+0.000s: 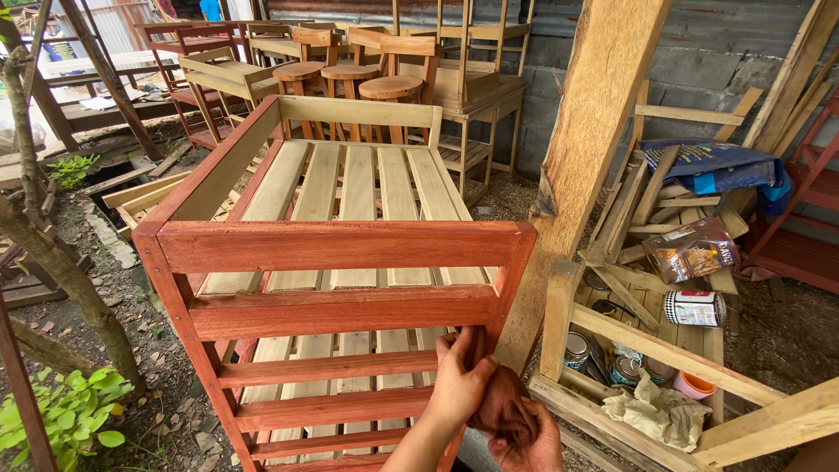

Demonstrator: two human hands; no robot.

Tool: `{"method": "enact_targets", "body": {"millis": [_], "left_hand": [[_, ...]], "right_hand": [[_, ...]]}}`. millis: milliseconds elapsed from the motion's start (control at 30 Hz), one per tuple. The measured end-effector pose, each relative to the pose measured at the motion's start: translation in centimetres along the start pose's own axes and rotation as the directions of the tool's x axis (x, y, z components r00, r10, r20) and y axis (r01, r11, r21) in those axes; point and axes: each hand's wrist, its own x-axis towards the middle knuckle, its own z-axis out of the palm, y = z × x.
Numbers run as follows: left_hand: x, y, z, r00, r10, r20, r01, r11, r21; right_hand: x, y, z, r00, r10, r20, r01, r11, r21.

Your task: The person applies a red wood stain to a slatted wooden chair frame using a cloth, wiping the stain across the rails and legs. They dip the cloth into a bucket of stain and continue coating the unfinished wood surfaces of the chair.

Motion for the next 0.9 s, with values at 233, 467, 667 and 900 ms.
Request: {"method": "enact_targets", "body": {"millis": [233, 467, 667, 900], "left_hand": [[0.8, 0.8, 1.2, 0.951, -0.300, 0.076, 0.305, 0.862, -0.405], [-0.9, 1.5, 1.0, 0.971, -0.238, 0.018, 0.232, 0.925, -0.300], [-1.1, -0.1, -0.4, 0.999, -0.031, 0.023, 0.035, 0.983, -0.180], [-0.3, -2.4, -0.5, 0.993, 0.039, -0.115, -0.011, 0.973, 0.231]], "right_hand": [[-1.4, -1.9, 1.6, 0.997, -0.031, -0.077, 0.027, 0.998, -0.057], [-1.6, -1.8, 1.8, 0.999, -0.005, -0.035, 0.002, 0.995, -0.097], [0.3, -1.2, 0.6, 0.999, 0.049, 0.006, -0.048, 0.990, -0.132], [1.3, -0.2, 0.7, 0.998, 0.050, -0.046, -0.054, 0.995, -0.088]]}}
